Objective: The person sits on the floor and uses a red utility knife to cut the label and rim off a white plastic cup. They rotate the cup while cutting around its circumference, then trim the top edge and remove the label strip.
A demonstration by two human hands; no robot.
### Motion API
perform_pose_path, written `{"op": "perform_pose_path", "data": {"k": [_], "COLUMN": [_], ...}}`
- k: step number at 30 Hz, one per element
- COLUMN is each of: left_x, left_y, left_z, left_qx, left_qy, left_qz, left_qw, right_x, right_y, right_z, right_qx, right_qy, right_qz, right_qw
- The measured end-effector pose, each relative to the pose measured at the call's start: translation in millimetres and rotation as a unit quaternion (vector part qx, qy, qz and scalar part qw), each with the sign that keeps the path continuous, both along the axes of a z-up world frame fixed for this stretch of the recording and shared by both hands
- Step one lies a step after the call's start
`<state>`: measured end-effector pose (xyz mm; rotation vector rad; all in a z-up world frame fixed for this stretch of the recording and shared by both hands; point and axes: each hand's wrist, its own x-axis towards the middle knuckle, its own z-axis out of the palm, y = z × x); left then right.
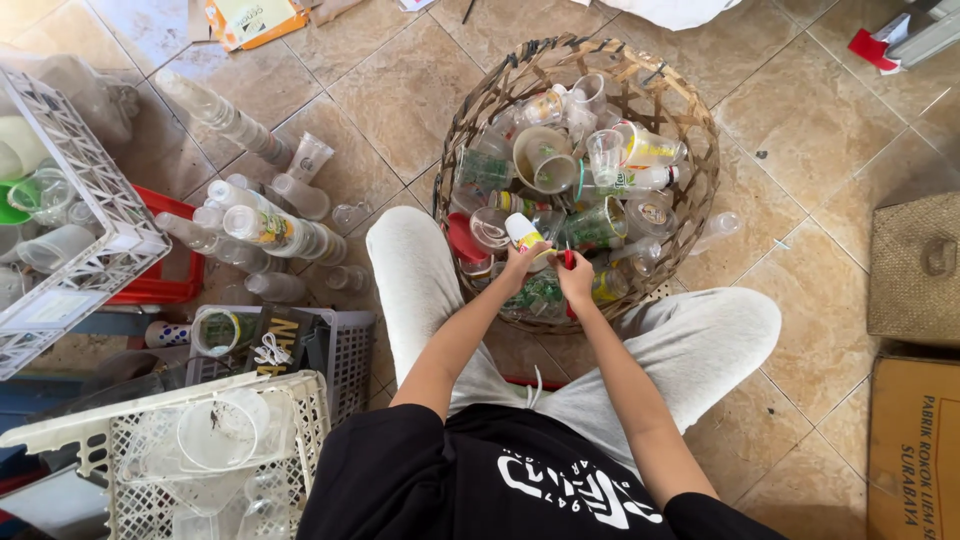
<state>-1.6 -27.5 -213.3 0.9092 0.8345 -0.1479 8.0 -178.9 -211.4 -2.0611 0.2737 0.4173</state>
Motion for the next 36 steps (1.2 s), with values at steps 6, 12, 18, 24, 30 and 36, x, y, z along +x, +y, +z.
{"op": "perform_pose_path", "data": {"k": [6, 12, 18, 24, 30, 36], "left_x": [-0.7, 1.1, 0.5, -5.4, -3.9, -6.8], "left_y": [1.9, 8.8, 6.3, 2.4, 1.3, 7.8], "left_z": [-5.8, 23.4, 24.1, 1.8, 2.2, -20.7], "left_qx": [-0.020, -0.053, -0.072, -0.051, -0.052, -0.034], "left_qy": [-0.014, -0.011, -0.003, 0.012, 0.003, 0.003], "left_qz": [0.007, 0.009, 0.021, 0.001, 0.003, -0.036], "left_qw": [1.000, 0.998, 0.997, 0.999, 0.999, 0.999], "right_x": [-1.9, 2.4, -7.2, -16.1, -17.9, -14.8], "right_y": [3.1, 3.3, 7.7, 3.6, 2.7, -1.8], "right_z": [14.6, 22.4, 37.2, 33.0, 26.1, -13.1], "right_qx": [-0.013, -0.014, 0.003, 0.033, 0.033, 0.021], "right_qy": [-0.016, -0.019, -0.066, -0.090, -0.078, -0.064], "right_qz": [0.012, 0.016, 0.015, 0.019, 0.008, 0.018], "right_qw": [1.000, 1.000, 0.998, 0.995, 0.996, 0.998]}}
